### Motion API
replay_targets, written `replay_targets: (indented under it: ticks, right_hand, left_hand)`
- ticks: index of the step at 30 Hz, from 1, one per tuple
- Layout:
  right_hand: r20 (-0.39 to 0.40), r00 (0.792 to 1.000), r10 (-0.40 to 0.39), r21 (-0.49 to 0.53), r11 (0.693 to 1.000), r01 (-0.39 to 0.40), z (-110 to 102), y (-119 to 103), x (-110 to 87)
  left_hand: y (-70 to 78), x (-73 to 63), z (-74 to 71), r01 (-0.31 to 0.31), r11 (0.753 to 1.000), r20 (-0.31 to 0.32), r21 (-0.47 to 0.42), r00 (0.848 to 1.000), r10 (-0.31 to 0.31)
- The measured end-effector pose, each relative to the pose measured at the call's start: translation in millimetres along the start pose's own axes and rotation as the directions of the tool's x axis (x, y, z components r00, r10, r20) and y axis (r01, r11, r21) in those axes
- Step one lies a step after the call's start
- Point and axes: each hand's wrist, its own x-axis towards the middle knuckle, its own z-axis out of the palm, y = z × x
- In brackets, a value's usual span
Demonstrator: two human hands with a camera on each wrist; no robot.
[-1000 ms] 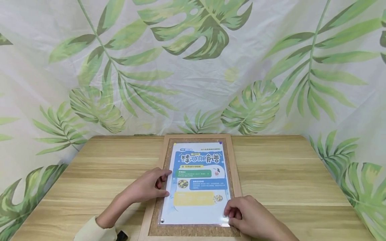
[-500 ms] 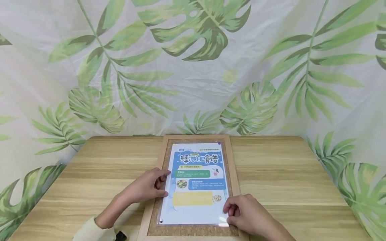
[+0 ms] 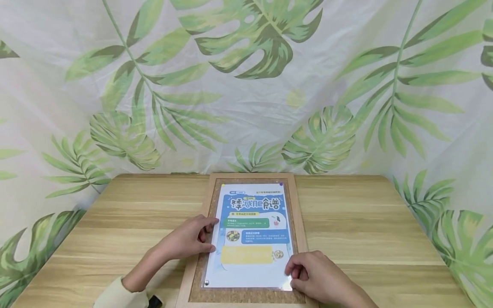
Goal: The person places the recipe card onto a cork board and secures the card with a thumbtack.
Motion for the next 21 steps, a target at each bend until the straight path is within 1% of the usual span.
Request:
replay_targets:
  ticks: [8, 13, 21]
  right_hand:
    - [0.01, 1.0, -0.012, 0.014, 1.0, 0.012, -2.3, -0.5, -0.8]
    - [0.024, 1.0, 0.004, 0.038, 0.999, -0.005, -2.8, -0.1, -1.4]
    - [0.022, 1.0, -0.01, 0.029, 1.0, 0.009, -3.9, 2.2, -0.9]
  left_hand:
    - [-0.4, 0.9, -0.6, -0.003, 1.0, 0.001, 0.0, 1.0, 0.003]
    - [-1.1, 0.2, -1.3, -0.005, 1.0, 0.001, -0.001, 1.0, 0.005]
    - [-0.5, -0.4, -2.2, 0.006, 1.0, 0.005, -0.007, 1.0, -0.006]
